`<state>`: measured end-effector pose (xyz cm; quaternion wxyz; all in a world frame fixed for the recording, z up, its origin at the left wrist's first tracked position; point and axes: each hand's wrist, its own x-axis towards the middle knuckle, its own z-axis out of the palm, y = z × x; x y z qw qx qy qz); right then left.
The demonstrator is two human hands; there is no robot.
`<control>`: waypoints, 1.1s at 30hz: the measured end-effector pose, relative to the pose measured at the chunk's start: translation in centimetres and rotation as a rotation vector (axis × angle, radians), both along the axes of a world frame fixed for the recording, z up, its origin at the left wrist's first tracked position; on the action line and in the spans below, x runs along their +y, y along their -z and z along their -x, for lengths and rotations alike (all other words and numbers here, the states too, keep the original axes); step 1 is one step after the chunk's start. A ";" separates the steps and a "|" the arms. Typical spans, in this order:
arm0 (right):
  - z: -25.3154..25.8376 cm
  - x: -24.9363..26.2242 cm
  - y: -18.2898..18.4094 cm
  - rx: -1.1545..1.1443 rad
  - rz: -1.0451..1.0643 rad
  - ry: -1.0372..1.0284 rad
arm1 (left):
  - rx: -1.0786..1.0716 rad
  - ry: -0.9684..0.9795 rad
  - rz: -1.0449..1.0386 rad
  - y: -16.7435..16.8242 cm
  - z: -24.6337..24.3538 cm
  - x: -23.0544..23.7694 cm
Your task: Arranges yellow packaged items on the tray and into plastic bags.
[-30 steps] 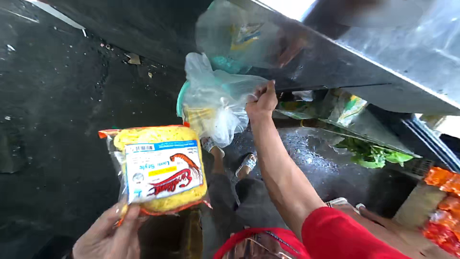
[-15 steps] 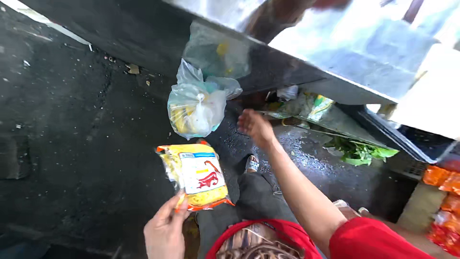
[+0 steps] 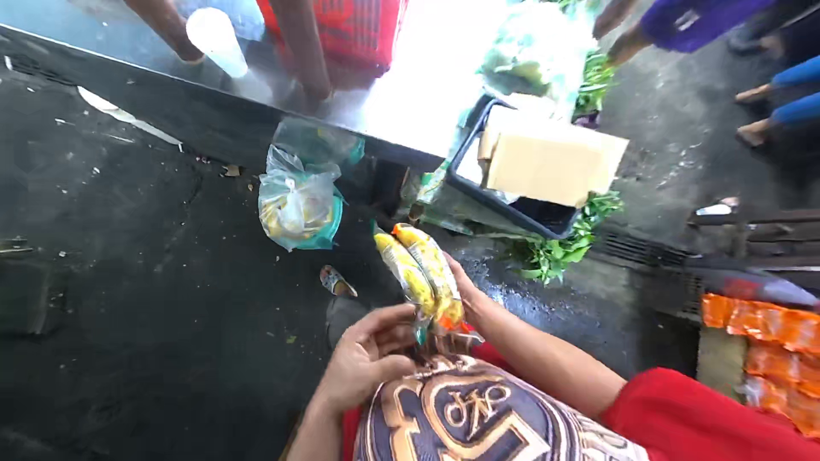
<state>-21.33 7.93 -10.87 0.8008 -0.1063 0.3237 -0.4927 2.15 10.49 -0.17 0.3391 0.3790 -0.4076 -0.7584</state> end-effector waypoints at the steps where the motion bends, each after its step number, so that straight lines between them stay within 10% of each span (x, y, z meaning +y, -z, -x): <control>1: 1.2 -0.3 -0.8 -0.037 0.060 0.032 | 0.077 -0.032 -0.071 0.0 0.6 -0.7; 10: 4.0 -5.5 -10.2 0.543 0.126 -0.001 | 0.182 -0.043 -0.234 0.4 3.1 -8.0; 20: 3.8 -10.7 -11.5 0.717 0.025 0.065 | 0.021 -0.257 -0.354 1.7 1.3 -11.7; 25: 9.6 -21.6 -15.2 1.045 0.100 0.017 | -0.042 -0.559 -0.379 2.4 -1.7 -11.6; 33: 12.6 -49.8 -21.6 0.917 0.570 -0.046 | -0.022 -1.139 -0.240 -0.2 2.4 -10.8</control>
